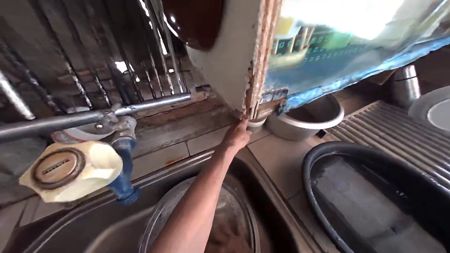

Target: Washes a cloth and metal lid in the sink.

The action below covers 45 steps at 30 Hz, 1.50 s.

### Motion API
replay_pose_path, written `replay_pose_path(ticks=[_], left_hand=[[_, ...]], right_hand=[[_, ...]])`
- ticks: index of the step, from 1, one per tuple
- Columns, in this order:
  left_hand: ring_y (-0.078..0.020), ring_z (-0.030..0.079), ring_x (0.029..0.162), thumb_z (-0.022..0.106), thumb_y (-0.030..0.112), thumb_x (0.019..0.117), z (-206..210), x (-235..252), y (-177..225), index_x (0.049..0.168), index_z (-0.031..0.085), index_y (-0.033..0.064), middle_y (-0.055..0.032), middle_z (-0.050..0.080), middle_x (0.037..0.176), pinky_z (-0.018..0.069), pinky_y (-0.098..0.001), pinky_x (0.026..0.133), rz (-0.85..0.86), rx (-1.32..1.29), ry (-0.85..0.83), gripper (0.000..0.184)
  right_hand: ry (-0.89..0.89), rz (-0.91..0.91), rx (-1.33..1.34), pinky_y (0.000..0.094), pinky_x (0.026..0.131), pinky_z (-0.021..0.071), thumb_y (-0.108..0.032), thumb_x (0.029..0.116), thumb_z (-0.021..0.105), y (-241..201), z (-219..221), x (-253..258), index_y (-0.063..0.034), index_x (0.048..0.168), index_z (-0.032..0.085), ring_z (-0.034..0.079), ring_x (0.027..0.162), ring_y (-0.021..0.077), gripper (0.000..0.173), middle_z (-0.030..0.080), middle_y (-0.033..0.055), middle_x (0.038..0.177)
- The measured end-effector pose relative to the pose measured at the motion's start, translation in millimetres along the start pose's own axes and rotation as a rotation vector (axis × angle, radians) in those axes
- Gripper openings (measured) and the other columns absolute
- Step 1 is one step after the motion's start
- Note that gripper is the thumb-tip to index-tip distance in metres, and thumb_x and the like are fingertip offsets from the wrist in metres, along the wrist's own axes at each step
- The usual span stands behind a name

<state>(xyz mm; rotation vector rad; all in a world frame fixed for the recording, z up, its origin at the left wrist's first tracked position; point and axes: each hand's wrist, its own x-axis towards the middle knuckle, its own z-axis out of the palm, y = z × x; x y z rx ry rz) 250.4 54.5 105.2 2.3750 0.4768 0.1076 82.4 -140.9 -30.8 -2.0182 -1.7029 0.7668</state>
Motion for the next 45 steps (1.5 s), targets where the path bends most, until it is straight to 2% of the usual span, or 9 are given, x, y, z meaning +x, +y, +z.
replay_pose_path(ticks=[3, 6, 10, 16, 21, 25, 31, 36, 45], left_hand=[[-0.0277, 0.068, 0.109, 0.057, 0.013, 0.105, -17.7, -19.7, -12.4, 0.163, 0.028, 0.0231, -0.0163, 0.055, 0.146, 0.0567, -0.0454, 0.088, 0.007, -0.134, -0.079, 0.065], [-0.0253, 0.071, 0.095, 0.056, 0.014, 0.1052, -35.6, -71.6, -53.7, 0.14, 0.058, 0.0121, -0.0137, 0.067, 0.124, 0.0603, -0.0452, 0.079, -0.113, -0.18, -0.28, 0.035], [-0.0286, 0.06, 0.128, 0.069, 0.014, 0.0976, -5.6, -151.5, -152.7, 0.137, 0.066, 0.0135, -0.0127, 0.064, 0.138, 0.0456, -0.0509, 0.11, -0.206, 0.114, -0.547, 0.039], [-0.0379, 0.044, 0.142, 0.063, 0.011, 0.0958, 55.3, -218.5, -146.2, 0.149, 0.054, 0.0156, -0.018, 0.049, 0.152, 0.0383, -0.0544, 0.116, -0.438, 0.183, -0.306, 0.054], [-0.0282, 0.067, 0.11, 0.069, 0.02, 0.098, -17.7, -236.0, -99.2, 0.114, 0.075, 0.0073, -0.0139, 0.071, 0.116, 0.0517, -0.0496, 0.1, -0.293, 0.071, -0.29, 0.021], [-0.0107, 0.064, 0.078, 0.076, 0.023, 0.0925, -68.9, -258.9, -59.9, 0.096, 0.077, 0.0174, 0.0009, 0.068, 0.089, 0.0555, -0.0314, 0.072, -0.021, -0.01, -0.006, 0.007], [-0.0074, 0.063, 0.075, 0.076, 0.017, 0.0928, -96.3, -283.3, -68.7, 0.097, 0.077, 0.0146, 0.0029, 0.071, 0.09, 0.0545, -0.0289, 0.068, -0.054, -0.146, 0.269, 0.005], [-0.0153, 0.062, 0.105, 0.077, 0.019, 0.0905, -81.4, -317.5, -124.8, 0.09, 0.075, 0.0141, -0.0031, 0.065, 0.112, 0.0547, -0.0359, 0.088, -0.228, -0.181, 0.13, 0.005], [-0.0401, 0.029, 0.151, 0.07, 0.014, 0.0924, 61.1, -285.8, -152.8, 0.155, 0.045, 0.0185, -0.0164, 0.033, 0.164, 0.0313, -0.0531, 0.122, -0.443, 0.053, -0.201, 0.067]], right_hand=[[0.059, 0.193, -0.04, 0.0679, 0.11, 0.0377, -0.04, 0.1017, 0.056, 9.2, 16.0, 7.0, -0.0141, 0.13, 0.069, 0.046, 0.141, 0.0426, 0.04, 0.055, 0.0201, 0.147], [-0.068, 0.168, 0.034, 0.0654, 0.103, 0.0445, -0.042, 0.1031, 0.054, 5.8, 2.6, 7.7, -0.0152, 0.124, 0.072, 0.062, 0.122, 0.0392, 0.038, 0.067, 0.0175, 0.128], [0.148, 0.107, 0.013, 0.0654, 0.095, 0.0483, -0.052, 0.1031, 0.05, 4.9, 3.7, 15.2, -0.0227, 0.119, 0.075, 0.07, 0.106, 0.0339, 0.041, 0.074, 0.01, 0.111], [-0.236, 0.305, -0.049, 0.0598, 0.111, 0.0414, -0.015, 0.0986, 0.059, 2.5, -2.1, 17.8, -0.0108, 0.14, 0.062, 0.042, 0.142, 0.0435, 0.041, 0.045, 0.0229, 0.153], [0.094, 0.36, 0.22, 0.0559, 0.095, 0.0533, -0.033, 0.0932, 0.071, 6.2, -27.3, 20.3, -0.0073, 0.132, 0.06, 0.067, 0.111, 0.0348, 0.047, 0.069, 0.0163, 0.12], [0.137, 0.197, 0.321, 0.0569, 0.114, 0.0392, -0.029, 0.0932, 0.072, -3.0, -53.4, 44.8, -0.0113, 0.148, 0.051, 0.045, 0.139, 0.0382, 0.062, 0.048, 0.0202, 0.15], [0.012, 0.045, 0.481, 0.0366, 0.078, 0.0563, -0.022, 0.0907, 0.078, -3.7, -109.5, 53.2, -0.0045, 0.102, 0.071, 0.065, 0.08, 0.014, 0.022, 0.069, 0.0065, 0.088], [0.342, -0.156, 0.228, 0.04, 0.086, 0.0593, -0.01, 0.0888, 0.077, -8.8, -121.3, 43.1, -0.0085, 0.11, 0.075, 0.07, 0.092, 0.0153, 0.021, 0.073, 0.0052, 0.102], [-0.276, 0.297, -0.098, 0.0604, 0.102, 0.0486, -0.03, 0.1071, 0.048, 6.1, -14.0, 67.4, -0.0165, 0.149, 0.049, 0.064, 0.12, 0.0398, 0.044, 0.064, 0.0193, 0.133]])
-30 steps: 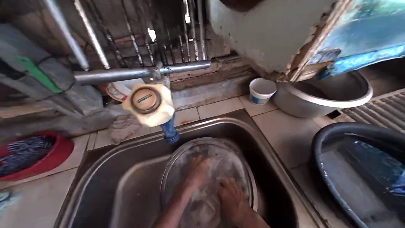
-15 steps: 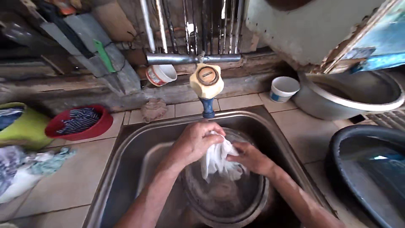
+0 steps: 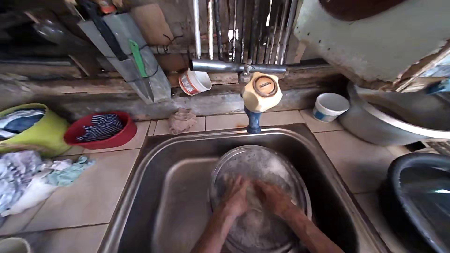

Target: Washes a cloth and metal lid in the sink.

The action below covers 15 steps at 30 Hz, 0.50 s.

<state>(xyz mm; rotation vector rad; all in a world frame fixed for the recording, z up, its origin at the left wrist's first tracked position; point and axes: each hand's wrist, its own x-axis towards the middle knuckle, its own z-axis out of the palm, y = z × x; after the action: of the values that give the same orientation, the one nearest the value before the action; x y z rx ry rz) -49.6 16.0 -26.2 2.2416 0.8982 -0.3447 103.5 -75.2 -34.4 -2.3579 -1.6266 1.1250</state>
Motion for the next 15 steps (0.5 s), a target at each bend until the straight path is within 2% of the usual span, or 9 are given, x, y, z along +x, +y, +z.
replay_pose_path(ticks=[3, 4, 5, 6, 8, 10, 11, 13, 15], left_hand=[[-0.0412, 0.031, 0.151, 0.065, 0.016, 0.0963, 10.6, 9.3, 1.4, 0.158, 0.041, 0.0179, -0.0179, 0.036, 0.162, 0.0313, -0.0551, 0.121, -0.04, 0.08, -0.075, 0.066], [-0.0395, 0.037, 0.148, 0.066, 0.016, 0.0959, 4.4, 10.6, 5.2, 0.155, 0.044, 0.0179, -0.0162, 0.039, 0.161, 0.0352, -0.0561, 0.118, -0.033, 0.092, -0.094, 0.063], [-0.0365, 0.042, 0.144, 0.068, 0.018, 0.0943, -6.3, 10.3, 10.6, 0.153, 0.047, 0.0204, -0.0128, 0.044, 0.158, 0.0383, -0.0566, 0.116, -0.014, 0.076, -0.091, 0.063], [-0.0328, 0.046, 0.142, 0.073, 0.019, 0.0913, -20.0, 7.8, 17.6, 0.153, 0.048, 0.0238, -0.0097, 0.049, 0.155, 0.0391, -0.0559, 0.115, 0.022, 0.011, -0.06, 0.067], [-0.0248, 0.057, 0.132, 0.084, 0.027, 0.0827, -40.7, 3.7, 27.0, 0.149, 0.052, 0.02, -0.0076, 0.06, 0.143, 0.0452, -0.0505, 0.111, 0.159, -0.196, 0.055, 0.074], [-0.0185, 0.063, 0.121, 0.089, 0.025, 0.0767, -36.6, 8.3, 20.5, 0.141, 0.056, 0.0105, -0.0089, 0.067, 0.129, 0.0504, -0.0431, 0.108, 0.281, -0.483, 0.122, 0.074], [-0.0182, 0.065, 0.118, 0.089, 0.025, 0.076, -31.0, 11.8, 11.8, 0.137, 0.059, 0.0063, -0.0107, 0.069, 0.125, 0.052, -0.0415, 0.106, 0.278, -0.543, 0.129, 0.07], [-0.0202, 0.066, 0.117, 0.089, 0.027, 0.0759, -22.8, 15.3, -9.9, 0.13, 0.065, 0.0031, -0.0133, 0.069, 0.125, 0.052, -0.0408, 0.106, 0.199, -0.608, 0.17, 0.064], [-0.0181, 0.066, 0.115, 0.089, 0.018, 0.0724, -18.2, 11.8, -15.7, 0.125, 0.068, 0.0035, -0.0105, 0.066, 0.129, 0.0556, -0.0375, 0.101, 0.171, -0.881, 0.293, 0.058]], right_hand=[[-0.16, 0.144, -0.008, 0.0598, 0.116, 0.0352, -0.015, 0.1026, 0.055, -2.7, -1.7, 4.2, -0.0073, 0.158, 0.034, 0.047, 0.14, 0.0422, 0.06, 0.049, 0.0243, 0.151], [-0.202, 0.157, 0.022, 0.0594, 0.118, 0.0322, -0.015, 0.1024, 0.056, -3.9, -8.6, 4.6, -0.0025, 0.156, 0.036, 0.043, 0.142, 0.0427, 0.059, 0.046, 0.0261, 0.153], [-0.199, 0.137, 0.086, 0.058, 0.117, 0.0341, -0.016, 0.1026, 0.057, -3.2, -18.3, 6.4, 0.0004, 0.151, 0.044, 0.046, 0.14, 0.0413, 0.053, 0.049, 0.0267, 0.149], [-0.154, 0.072, 0.176, 0.0545, 0.112, 0.041, -0.019, 0.1044, 0.055, -1.3, -31.0, 8.0, 0.0013, 0.14, 0.056, 0.056, 0.13, 0.0373, 0.041, 0.059, 0.025, 0.138], [-0.063, -0.077, 0.415, 0.0431, 0.101, 0.0496, -0.021, 0.1059, 0.054, -10.6, -66.2, -5.9, 0.0002, 0.122, 0.068, 0.065, 0.11, 0.0233, 0.03, 0.069, 0.0163, 0.119], [0.062, -0.205, 0.633, 0.0327, 0.08, 0.0544, -0.021, 0.1038, 0.058, -29.3, -101.8, -37.1, -0.0065, 0.108, 0.073, 0.065, 0.087, 0.0122, 0.021, 0.071, 0.0054, 0.098], [0.135, -0.28, 0.745, 0.028, 0.068, 0.0525, -0.02, 0.1016, 0.061, -36.9, -117.5, -52.8, -0.0099, 0.103, 0.074, 0.062, 0.076, 0.0093, 0.017, 0.069, 0.0021, 0.089], [0.251, -0.394, 1.008, 0.0213, 0.059, 0.051, -0.023, 0.0959, 0.066, -39.5, -136.4, -73.6, -0.0161, 0.102, 0.076, 0.061, 0.068, 0.0053, 0.014, 0.069, -0.0002, 0.085], [0.364, -0.355, 1.294, 0.0249, 0.063, 0.0583, -0.027, 0.094, 0.069, -25.2, -129.2, -68.1, -0.0172, 0.108, 0.076, 0.066, 0.071, 0.0072, 0.018, 0.071, 0.0018, 0.086]])
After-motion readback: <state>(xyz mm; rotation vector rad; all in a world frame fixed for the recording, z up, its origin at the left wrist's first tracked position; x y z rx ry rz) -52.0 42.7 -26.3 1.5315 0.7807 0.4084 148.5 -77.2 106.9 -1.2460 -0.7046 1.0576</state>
